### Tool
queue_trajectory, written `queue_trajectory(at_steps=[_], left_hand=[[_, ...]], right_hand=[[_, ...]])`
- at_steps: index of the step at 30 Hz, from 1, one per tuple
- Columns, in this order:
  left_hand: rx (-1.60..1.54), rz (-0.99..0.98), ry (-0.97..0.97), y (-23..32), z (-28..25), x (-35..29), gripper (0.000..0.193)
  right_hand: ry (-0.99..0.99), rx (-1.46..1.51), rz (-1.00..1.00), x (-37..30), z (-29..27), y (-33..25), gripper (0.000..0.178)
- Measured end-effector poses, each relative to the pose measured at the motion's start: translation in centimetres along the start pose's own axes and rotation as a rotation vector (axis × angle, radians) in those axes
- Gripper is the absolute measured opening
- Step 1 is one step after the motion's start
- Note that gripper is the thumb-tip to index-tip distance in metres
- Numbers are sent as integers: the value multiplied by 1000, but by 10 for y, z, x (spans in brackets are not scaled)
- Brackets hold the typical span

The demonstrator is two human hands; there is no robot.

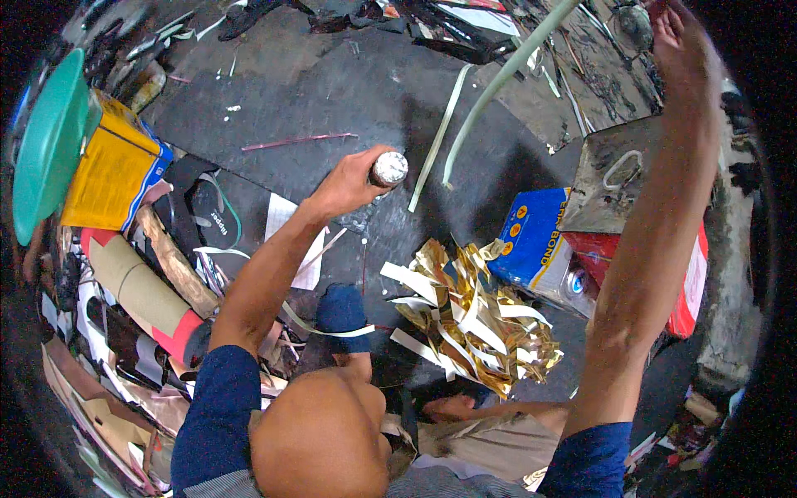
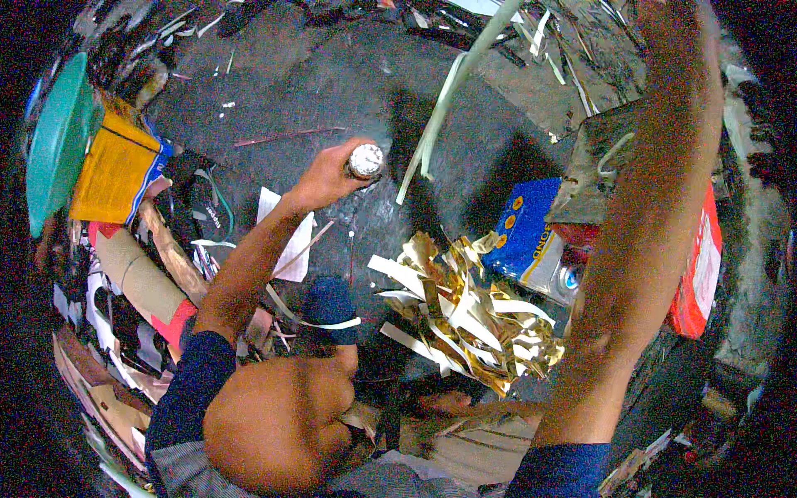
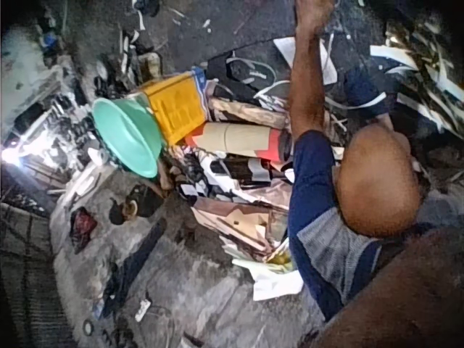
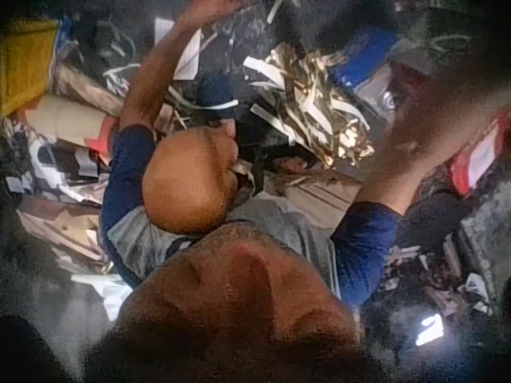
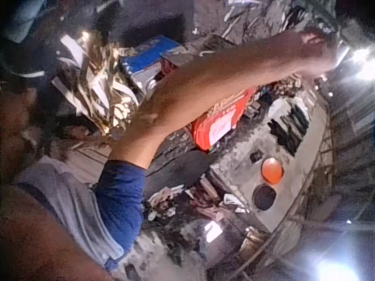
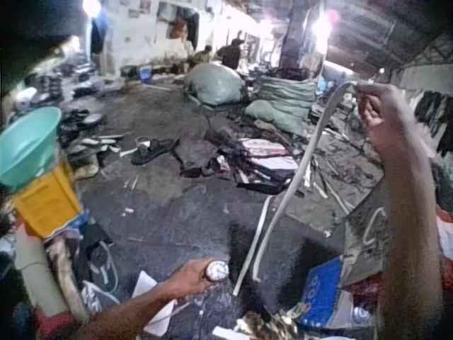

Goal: The person sits on the floor and wraps a red cardboard box with white and gold ribbons. They measure, cut, and tie the ribbons around the box, then handle small rolls of ribbon and a small container of white powder.

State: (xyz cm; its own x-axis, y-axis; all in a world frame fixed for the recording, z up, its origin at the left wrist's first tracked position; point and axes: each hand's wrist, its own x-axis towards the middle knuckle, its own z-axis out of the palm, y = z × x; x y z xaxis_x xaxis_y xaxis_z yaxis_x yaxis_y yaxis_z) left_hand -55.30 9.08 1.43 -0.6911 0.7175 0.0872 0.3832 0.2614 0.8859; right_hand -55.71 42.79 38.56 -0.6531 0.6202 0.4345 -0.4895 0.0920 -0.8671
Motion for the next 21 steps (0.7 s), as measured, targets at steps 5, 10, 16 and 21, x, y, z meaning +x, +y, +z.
queue_trajectory(at_steps=[5,10,16,21], left_hand=[[197,66,193,10,6,-54,81],[360,-256,-211,28,35,-192,36],[125,-309,-401,20,56,-270,33],[-35,-373,-341,25,59,-283,29]], right_hand=[[133,-439,-410,-10,11,10,10],[346,-1029,-797,-84,8,63,18],[308,-1113,-349,-255,-45,191,5],[100,-1230,213,-375,-81,267,11]])
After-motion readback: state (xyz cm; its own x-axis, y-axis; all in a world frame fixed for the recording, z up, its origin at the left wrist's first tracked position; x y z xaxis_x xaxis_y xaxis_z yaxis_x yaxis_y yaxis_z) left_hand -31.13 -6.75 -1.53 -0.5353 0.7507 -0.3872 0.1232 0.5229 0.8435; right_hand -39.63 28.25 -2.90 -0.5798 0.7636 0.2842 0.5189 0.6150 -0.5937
